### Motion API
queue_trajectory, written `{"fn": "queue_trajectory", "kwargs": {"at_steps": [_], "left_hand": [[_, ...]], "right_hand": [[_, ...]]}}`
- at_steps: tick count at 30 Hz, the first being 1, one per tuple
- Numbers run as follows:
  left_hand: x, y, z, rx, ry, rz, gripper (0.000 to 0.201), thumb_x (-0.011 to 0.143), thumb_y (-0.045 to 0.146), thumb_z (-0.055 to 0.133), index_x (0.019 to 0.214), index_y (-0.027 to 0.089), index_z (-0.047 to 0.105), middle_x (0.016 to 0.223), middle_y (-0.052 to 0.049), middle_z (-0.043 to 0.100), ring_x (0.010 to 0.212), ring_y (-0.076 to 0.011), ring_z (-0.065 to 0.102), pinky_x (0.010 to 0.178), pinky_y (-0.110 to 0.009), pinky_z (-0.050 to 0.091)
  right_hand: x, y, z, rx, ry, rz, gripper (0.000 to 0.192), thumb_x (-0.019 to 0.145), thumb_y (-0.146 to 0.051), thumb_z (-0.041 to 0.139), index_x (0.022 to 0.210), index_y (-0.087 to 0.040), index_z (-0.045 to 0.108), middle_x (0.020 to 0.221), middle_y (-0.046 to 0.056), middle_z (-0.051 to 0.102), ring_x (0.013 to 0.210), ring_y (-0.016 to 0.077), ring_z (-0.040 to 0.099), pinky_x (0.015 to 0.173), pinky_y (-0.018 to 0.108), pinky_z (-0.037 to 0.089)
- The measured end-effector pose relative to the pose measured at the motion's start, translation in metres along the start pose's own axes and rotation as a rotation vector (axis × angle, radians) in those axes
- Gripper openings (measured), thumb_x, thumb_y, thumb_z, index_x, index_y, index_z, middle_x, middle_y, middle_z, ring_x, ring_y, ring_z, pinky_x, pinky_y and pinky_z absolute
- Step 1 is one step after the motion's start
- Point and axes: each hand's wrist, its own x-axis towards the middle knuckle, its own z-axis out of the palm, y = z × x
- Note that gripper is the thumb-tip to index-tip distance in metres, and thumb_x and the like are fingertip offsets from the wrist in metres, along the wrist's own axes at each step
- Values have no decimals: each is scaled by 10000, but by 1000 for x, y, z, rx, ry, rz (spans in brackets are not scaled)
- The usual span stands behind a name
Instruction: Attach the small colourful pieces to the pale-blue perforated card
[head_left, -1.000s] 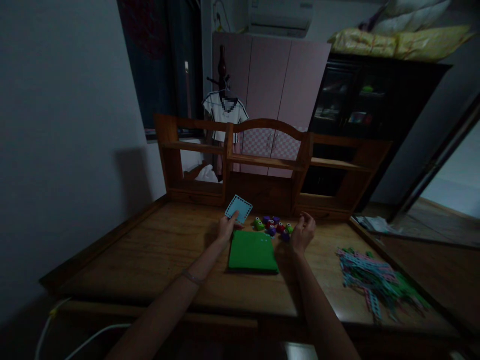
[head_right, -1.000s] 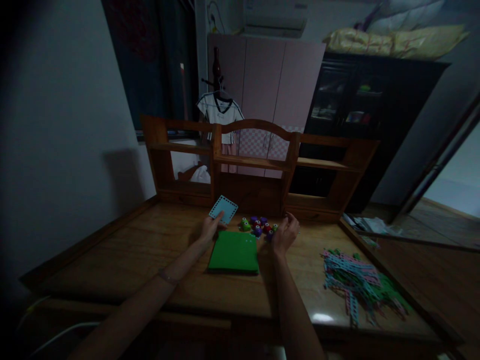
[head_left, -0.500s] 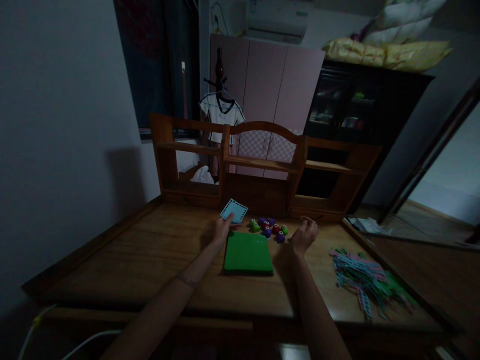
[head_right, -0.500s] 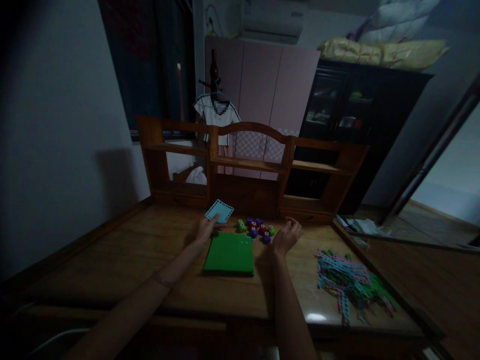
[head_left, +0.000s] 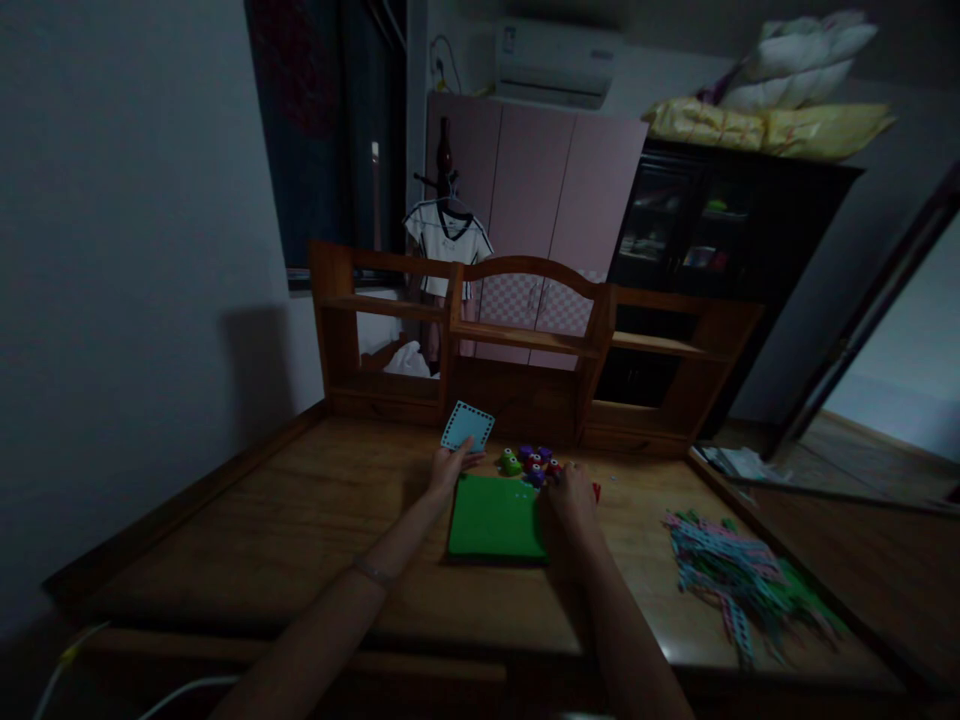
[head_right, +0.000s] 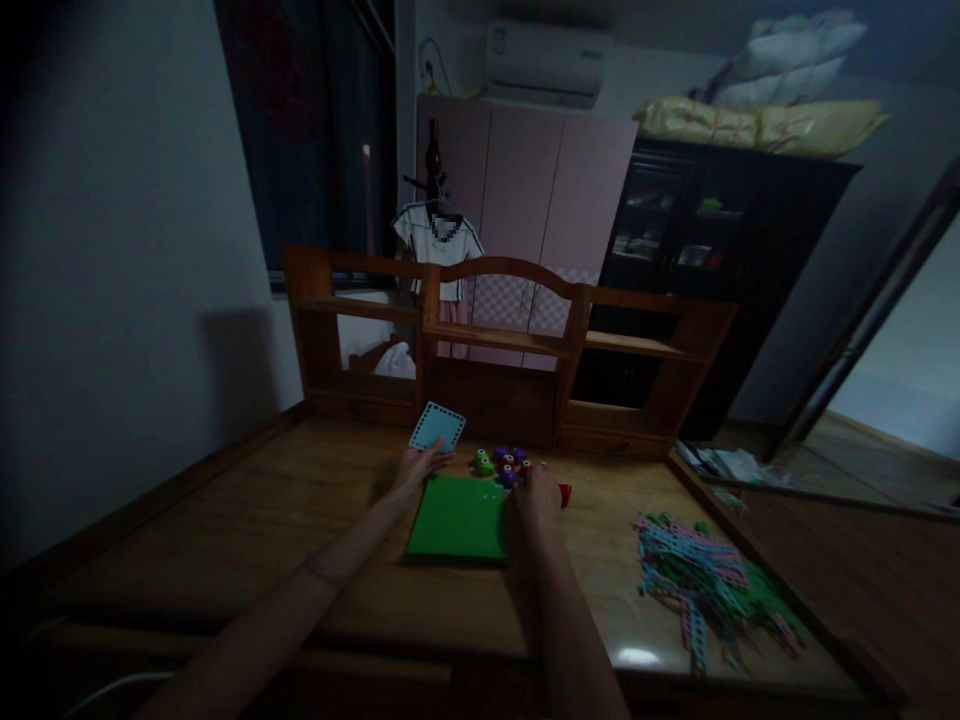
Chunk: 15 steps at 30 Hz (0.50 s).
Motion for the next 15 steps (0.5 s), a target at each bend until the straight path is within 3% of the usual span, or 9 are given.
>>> {"fn": "queue_trajectory", "kwargs": {"at_steps": [3, 5, 10, 15], "left_hand": [[2, -2, 0, 4, 8, -20, 341, 690, 306, 682, 921, 76, 582, 819, -136, 694, 679, -206, 676, 648, -297, 540], [1, -1, 0, 18, -13, -19, 343, 685, 310, 688, 916, 76, 590, 822, -139, 694, 688, -212, 676, 658, -303, 541], [-6, 5, 4, 72, -61, -21, 376, 676, 344, 693, 917, 73, 593, 781, -137, 694, 680, -219, 676, 633, -291, 536], [-7, 8, 7, 106, -61, -32, 333, 687, 305, 689, 902, 70, 592, 753, -132, 694, 623, -202, 671, 587, -275, 531]], "right_hand": [[1, -14, -7, 194, 218, 2, 263, 837, -405, 457, 922, -173, 547, 927, 116, 597, 784, 208, 568, 627, 277, 379], [1, -24, -8, 437, 261, -12, 306, 841, -449, 441, 968, -187, 533, 900, 90, 611, 781, 205, 575, 649, 284, 401], [2, -35, 9, 1012, 33, 22, 403, 712, -476, 600, 1008, -206, 564, 829, 45, 643, 675, 193, 595, 569, 275, 438], [4, -35, 25, 1212, -200, 57, 429, 617, -418, 694, 975, -193, 625, 701, 27, 632, 542, 170, 560, 514, 279, 434]]}}
